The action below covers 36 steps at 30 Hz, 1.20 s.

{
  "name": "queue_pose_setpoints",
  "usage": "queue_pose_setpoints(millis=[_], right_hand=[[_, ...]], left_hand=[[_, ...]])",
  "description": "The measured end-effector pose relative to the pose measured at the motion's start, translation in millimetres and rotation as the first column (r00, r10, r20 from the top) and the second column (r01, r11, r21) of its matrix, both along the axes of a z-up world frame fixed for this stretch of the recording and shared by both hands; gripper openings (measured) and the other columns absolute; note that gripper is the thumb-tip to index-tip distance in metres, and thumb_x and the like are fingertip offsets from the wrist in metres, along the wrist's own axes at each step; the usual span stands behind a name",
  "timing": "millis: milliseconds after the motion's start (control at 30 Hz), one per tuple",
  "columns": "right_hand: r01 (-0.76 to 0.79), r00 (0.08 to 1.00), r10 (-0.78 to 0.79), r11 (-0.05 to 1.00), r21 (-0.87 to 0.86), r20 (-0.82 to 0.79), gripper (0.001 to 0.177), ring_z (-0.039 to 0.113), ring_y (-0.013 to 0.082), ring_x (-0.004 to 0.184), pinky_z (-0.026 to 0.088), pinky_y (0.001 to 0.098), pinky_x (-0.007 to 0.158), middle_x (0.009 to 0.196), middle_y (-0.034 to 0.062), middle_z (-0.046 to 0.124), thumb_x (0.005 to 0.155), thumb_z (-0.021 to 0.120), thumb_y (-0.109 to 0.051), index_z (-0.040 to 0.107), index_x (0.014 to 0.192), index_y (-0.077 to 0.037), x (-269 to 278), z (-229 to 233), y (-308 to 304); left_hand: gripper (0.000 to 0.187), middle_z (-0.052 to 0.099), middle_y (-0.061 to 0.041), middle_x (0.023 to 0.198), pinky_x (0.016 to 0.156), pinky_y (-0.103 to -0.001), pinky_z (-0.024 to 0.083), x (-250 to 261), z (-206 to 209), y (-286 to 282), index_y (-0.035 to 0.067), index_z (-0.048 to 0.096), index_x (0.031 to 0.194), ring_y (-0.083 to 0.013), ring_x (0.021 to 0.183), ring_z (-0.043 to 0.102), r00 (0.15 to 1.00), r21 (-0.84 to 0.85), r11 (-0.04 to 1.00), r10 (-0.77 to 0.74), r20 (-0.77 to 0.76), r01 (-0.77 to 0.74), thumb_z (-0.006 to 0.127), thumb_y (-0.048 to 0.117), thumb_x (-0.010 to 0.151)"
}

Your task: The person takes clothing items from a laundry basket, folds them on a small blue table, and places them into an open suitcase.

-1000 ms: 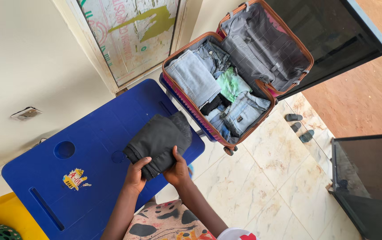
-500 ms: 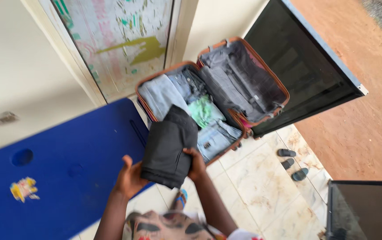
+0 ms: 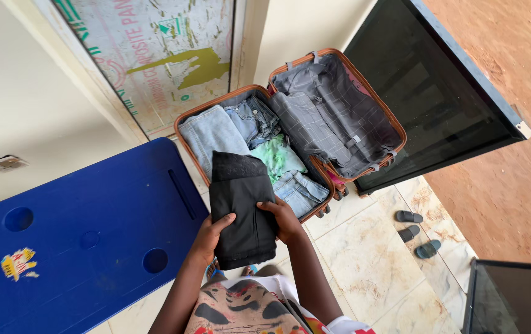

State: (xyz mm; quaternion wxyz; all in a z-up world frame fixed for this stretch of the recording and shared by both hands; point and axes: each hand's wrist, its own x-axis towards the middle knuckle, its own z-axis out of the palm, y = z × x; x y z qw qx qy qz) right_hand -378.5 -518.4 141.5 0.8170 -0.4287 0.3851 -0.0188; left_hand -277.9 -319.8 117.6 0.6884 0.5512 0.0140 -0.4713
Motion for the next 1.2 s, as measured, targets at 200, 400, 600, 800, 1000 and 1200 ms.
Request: queue_pose_setpoints(millis=[200,400,600,800,1000,1200], right_hand=[[-0.125,0.992,0.127,0.983,-0.133,0.006,0.072,0.064,0.0277,0.123,0.052,0.0391,0.102,0.139,0.0176,0.062,0.087,0.071,-0.015,0.043,0.152,-0.006,-1.3,29.1,-18.6],[-0.154,0.987,0.158,0.956,-0.249,-0.004,0.072,0.062,0.0269,0.124,0.048,0.036,0.103,0.139,0.017,0.062,0.084,0.068,-0.01,0.046,0.152,-0.006,11.3,21.7,-92.9],[-0.159,0.98,0.195,0.895,-0.418,0.046,0.07,0.06,0.0235,0.127,0.045,0.0327,0.106,0.142,0.0141,0.062,0.083,0.066,-0.006,0.049,0.151,-0.004,50.2,-6.5,-188.7],[-0.248,0.965,0.25,0.762,-0.599,-0.082,0.068,0.061,0.034,0.125,0.048,0.0388,0.104,0.14,0.0218,0.062,0.086,0.069,-0.013,0.047,0.151,-0.007,114.3,-58.2,-230.4],[-0.375,0.921,0.228,0.294,-0.879,-0.316,0.075,0.059,0.0519,0.115,0.051,0.0527,0.093,0.138,0.0331,0.053,0.092,0.067,-0.015,0.029,0.155,0.0,108.2,-73.6,-199.4],[-0.526,0.846,0.252,0.259,-0.81,-0.469,0.078,0.065,0.0488,0.106,0.054,0.0536,0.086,0.133,0.0304,0.057,0.092,0.064,-0.018,0.023,0.157,-0.002,95.6,-53.1,-200.6]], left_hand=[[0.069,0.066,-0.015,0.134,0.105,-0.036,0.047,-10.8,-12.2,-33.8,0.002,0.055,0.143,-0.0258,0.122,0.063,0.987,-0.038,0.988,0.144,-0.067,-0.147,0.077,0.028,0.083],[0.072,0.064,-0.011,0.138,0.107,-0.036,0.046,-17.1,-28.1,-104.3,0.005,0.052,0.146,-0.0241,0.126,0.06,0.977,-0.06,0.976,0.207,-0.051,-0.21,0.077,0.028,0.083],[0.066,0.068,-0.013,0.135,0.105,-0.036,0.046,12.7,-48.7,-199.6,0.001,0.057,0.142,-0.0258,0.122,0.063,0.934,-0.067,0.933,0.356,0.045,-0.352,0.079,0.024,0.084],[0.061,0.067,-0.01,0.132,0.105,-0.036,0.045,62.6,-99.5,-250.1,0.005,0.057,0.141,-0.0235,0.122,0.062,0.88,-0.015,0.883,0.468,0.084,-0.468,0.075,0.022,0.085],[0.062,0.061,-0.012,0.142,0.108,-0.039,0.043,57.8,-131.0,-268.5,0.007,0.051,0.147,-0.0288,0.129,0.058,0.861,0.328,0.796,0.469,0.198,-0.509,0.068,0.03,0.093],[0.059,0.06,-0.013,0.144,0.108,-0.042,0.042,40.4,-111.7,-265.2,0.009,0.053,0.146,-0.0313,0.131,0.056,0.887,0.454,0.763,0.384,0.256,-0.461,0.067,0.033,0.094]])
